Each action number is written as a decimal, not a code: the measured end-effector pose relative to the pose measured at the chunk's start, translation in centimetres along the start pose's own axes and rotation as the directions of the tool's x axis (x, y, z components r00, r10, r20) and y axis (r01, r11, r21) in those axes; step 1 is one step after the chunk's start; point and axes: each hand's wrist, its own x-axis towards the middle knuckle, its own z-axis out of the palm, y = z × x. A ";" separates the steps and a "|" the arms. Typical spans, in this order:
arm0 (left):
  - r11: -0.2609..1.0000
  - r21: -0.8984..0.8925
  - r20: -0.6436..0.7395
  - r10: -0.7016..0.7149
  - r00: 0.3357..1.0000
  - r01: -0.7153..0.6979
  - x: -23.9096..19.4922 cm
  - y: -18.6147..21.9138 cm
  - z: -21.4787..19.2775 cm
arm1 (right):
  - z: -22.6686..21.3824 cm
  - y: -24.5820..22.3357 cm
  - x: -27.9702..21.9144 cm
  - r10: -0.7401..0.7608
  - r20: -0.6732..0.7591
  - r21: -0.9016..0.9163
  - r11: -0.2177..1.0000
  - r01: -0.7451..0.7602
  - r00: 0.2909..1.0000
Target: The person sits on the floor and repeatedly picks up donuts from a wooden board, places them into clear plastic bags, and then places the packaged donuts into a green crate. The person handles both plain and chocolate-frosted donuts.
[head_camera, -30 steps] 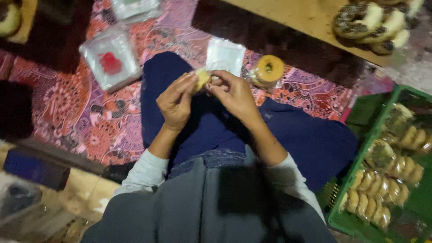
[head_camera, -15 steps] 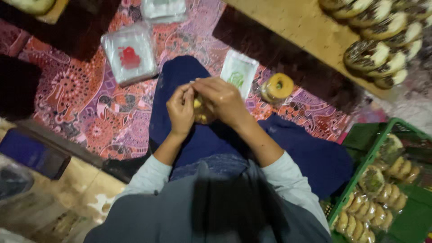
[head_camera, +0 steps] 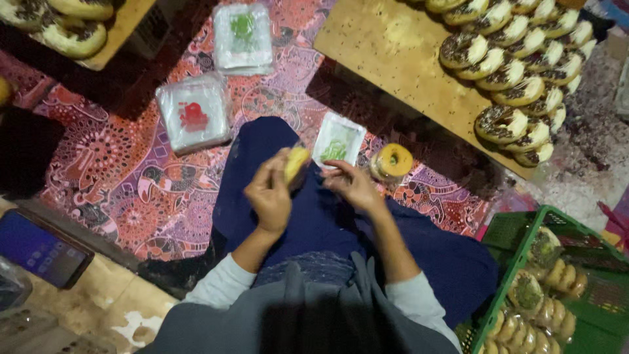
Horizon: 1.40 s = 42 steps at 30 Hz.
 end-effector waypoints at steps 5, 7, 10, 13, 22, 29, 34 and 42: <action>0.768 0.477 0.184 0.389 0.903 -0.428 0.5 -1.1 -1.0 | 6.6 5.2 0.1 -0.038 -0.038 0.513 0.857 0.052 0.999; 0.949 0.313 0.068 0.002 0.998 -0.023 2.8 -2.7 -2.9 | 6.7 4.3 1.1 -0.005 -0.012 0.434 0.901 0.009 1.000; 0.710 -0.180 0.274 -0.629 0.727 0.681 4.0 -5.2 -5.4 | 6.2 1.8 1.3 -0.043 -0.016 0.116 0.992 0.045 0.999; 0.693 -0.180 0.307 -0.635 0.709 0.699 3.6 -6.7 -6.6 | 6.5 -0.5 1.1 -0.212 -0.089 -0.047 0.977 0.209 0.973; 0.987 0.095 0.158 0.110 0.981 -0.126 2.9 -3.3 -5.4 | 6.0 -6.3 1.8 -0.454 -0.494 -0.206 0.890 0.407 0.741; 0.871 0.486 0.128 0.019 0.992 -0.079 0.5 -5.4 -6.6 | 6.7 -2.2 1.7 -0.379 -0.405 -0.387 0.896 0.220 0.832; 0.885 0.461 0.195 -0.025 0.980 -0.069 0.2 -6.9 -5.6 | 5.9 5.1 3.5 -0.099 -0.432 -0.177 0.984 0.024 0.896; 0.909 0.258 0.635 0.094 0.766 -0.326 2.3 -14.9 7.5 | -6.4 15.2 4.9 -0.248 -0.558 -0.230 0.963 0.140 0.792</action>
